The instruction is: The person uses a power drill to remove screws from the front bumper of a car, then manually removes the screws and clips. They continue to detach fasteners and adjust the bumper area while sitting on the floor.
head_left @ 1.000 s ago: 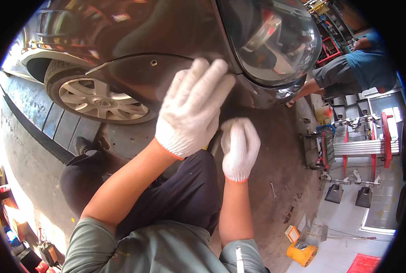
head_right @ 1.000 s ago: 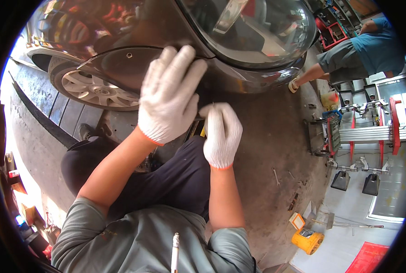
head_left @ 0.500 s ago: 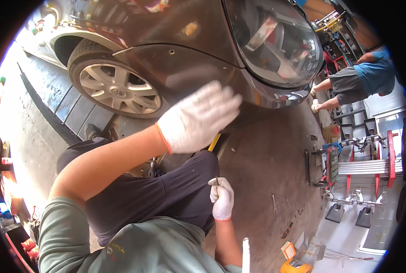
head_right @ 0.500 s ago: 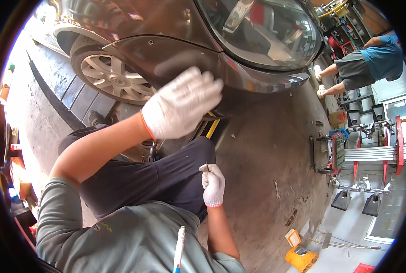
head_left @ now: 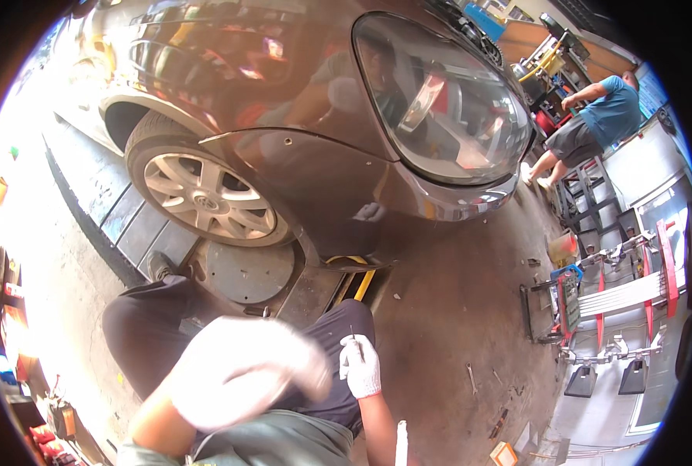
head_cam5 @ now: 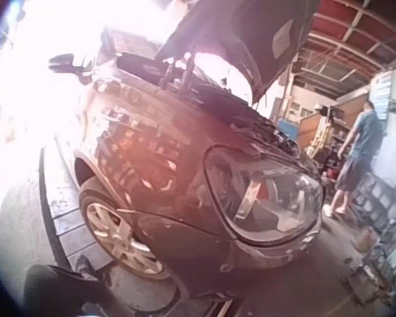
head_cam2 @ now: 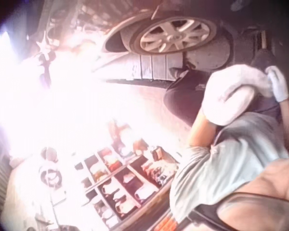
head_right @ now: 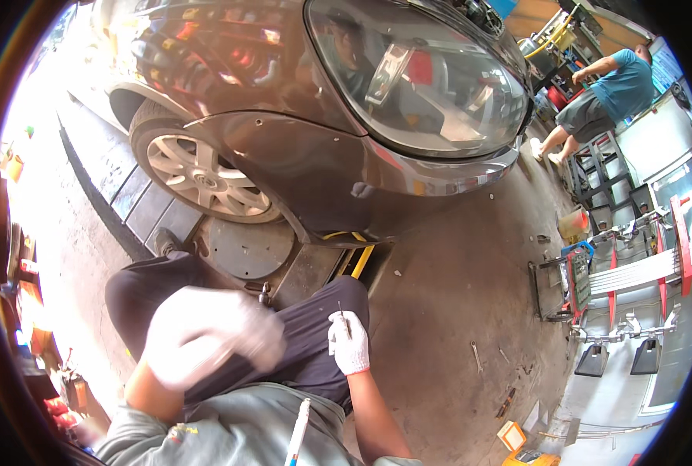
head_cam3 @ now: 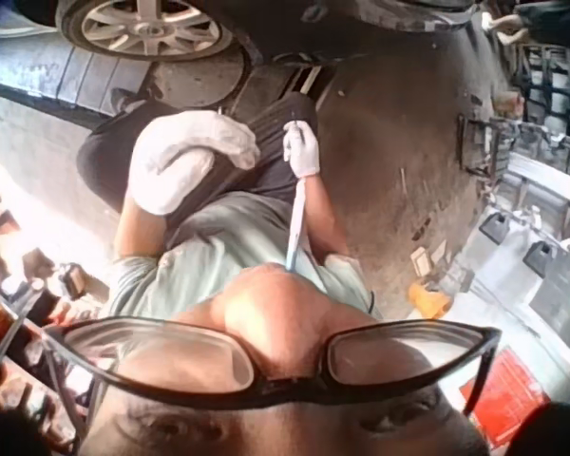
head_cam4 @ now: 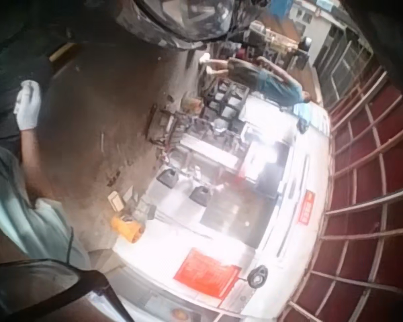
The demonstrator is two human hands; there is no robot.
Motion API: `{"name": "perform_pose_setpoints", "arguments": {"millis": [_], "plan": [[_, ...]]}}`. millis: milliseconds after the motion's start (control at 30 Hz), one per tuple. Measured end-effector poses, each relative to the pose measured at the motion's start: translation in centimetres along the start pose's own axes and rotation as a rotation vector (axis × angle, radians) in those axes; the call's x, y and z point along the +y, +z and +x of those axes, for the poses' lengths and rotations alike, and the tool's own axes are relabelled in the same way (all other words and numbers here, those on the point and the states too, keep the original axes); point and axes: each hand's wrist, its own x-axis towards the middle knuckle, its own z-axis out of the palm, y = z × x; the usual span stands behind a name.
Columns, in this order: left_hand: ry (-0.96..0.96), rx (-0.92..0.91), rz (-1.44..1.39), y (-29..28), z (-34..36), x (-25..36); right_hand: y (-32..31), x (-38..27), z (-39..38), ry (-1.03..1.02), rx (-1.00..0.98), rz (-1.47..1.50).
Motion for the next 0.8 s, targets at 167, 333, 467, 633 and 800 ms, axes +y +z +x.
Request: {"name": "perform_pose_setpoints", "arguments": {"millis": [167,333,467,633,800], "plan": [[0.072,-0.049,-0.509,0.5,-3.2,0.9,2.0,-0.1,1.3,-0.014,-0.015,-0.082],[0.003,-0.032,-0.500,0.7,-3.8,0.5,2.3,0.4,1.8,-0.003,-0.020,-0.086],[0.002,-0.030,-0.496,0.6,-4.2,0.2,1.9,0.4,1.7,0.015,-0.007,-0.117],[0.014,-0.019,-0.478,0.4,-5.0,0.5,2.7,0.2,1.6,-0.006,-0.017,-0.134],[0.027,-0.005,-0.463,0.4,-5.9,0.9,3.2,0.6,1.7,-0.030,-0.040,-0.145]]}}
